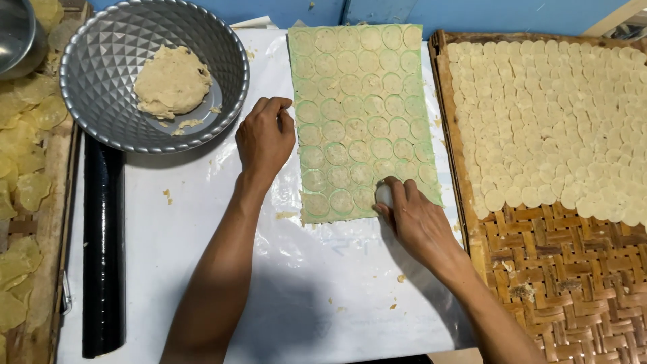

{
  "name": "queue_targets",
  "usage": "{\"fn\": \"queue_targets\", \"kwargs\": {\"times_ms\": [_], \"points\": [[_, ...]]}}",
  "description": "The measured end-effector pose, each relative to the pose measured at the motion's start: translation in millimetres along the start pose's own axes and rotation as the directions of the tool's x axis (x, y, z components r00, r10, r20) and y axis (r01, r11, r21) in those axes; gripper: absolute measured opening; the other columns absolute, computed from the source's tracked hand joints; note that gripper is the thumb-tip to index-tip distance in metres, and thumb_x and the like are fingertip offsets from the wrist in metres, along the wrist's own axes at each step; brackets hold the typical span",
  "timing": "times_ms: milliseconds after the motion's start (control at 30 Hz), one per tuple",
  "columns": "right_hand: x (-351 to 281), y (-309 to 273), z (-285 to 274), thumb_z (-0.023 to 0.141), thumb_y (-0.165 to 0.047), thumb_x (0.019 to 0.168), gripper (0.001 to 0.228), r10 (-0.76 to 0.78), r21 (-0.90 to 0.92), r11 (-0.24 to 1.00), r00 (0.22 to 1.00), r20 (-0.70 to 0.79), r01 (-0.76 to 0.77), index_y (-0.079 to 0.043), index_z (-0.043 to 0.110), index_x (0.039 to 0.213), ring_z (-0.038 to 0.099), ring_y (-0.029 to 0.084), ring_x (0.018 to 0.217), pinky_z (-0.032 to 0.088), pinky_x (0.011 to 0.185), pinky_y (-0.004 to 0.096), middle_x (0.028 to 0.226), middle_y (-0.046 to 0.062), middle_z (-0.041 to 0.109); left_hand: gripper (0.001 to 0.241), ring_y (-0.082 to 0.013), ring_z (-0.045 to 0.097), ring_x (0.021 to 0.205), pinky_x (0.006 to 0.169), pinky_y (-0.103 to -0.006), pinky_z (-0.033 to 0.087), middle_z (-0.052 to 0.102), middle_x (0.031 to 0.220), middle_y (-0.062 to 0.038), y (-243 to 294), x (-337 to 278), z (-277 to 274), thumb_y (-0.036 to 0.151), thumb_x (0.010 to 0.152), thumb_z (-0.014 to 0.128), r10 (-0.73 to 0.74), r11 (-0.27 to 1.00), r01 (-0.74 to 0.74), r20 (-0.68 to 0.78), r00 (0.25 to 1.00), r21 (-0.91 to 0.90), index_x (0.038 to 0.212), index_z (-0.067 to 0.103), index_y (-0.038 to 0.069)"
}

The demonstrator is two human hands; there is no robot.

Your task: Cutting small circular pieces from a flattened sheet of dough using a manual cutter and placing them onto a drying rack.

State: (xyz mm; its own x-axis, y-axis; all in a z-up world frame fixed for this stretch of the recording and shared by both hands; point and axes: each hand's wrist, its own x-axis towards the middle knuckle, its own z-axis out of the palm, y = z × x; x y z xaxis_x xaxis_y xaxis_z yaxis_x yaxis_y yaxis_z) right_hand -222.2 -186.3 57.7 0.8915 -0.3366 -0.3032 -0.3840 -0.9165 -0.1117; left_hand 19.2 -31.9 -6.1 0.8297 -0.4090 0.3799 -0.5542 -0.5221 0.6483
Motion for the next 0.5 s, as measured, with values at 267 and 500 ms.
{"fn": "queue_targets", "kwargs": {"times_ms": [267,500], "points": [[8,-11,10,0.026,-0.05,0.109,0.056,0.06,-0.141,0.988,0.998,-0.034,-0.064,-0.004,0.046,0.134,0.076,0.04,0.073,0.06,0.064,0.051,0.09,0.017,0.062,0.02,-0.032,0.074,0.086,0.073,-0.0479,0.059,0.067,0.091,-0.006,-1,0,1,0.009,0.096,0.057,0.03,0.999,-0.03,-0.018,0.999,0.012,0.107,0.073,0.012],[11,-4,15,0.025,-0.05,0.108,0.053,0.039,-0.178,0.983,0.999,-0.024,-0.042,-0.008,0.043,0.134,0.076,0.041,0.075,0.059,0.066,0.051,0.092,0.016,0.062,0.02,-0.0316,0.074,0.085,0.073,-0.0467,0.059,0.067,0.09,-0.006,0,0,1,0.008,0.095,0.057,0.035,0.999,-0.035,-0.029,0.999,0.008,0.107,0.073,0.012]]}}
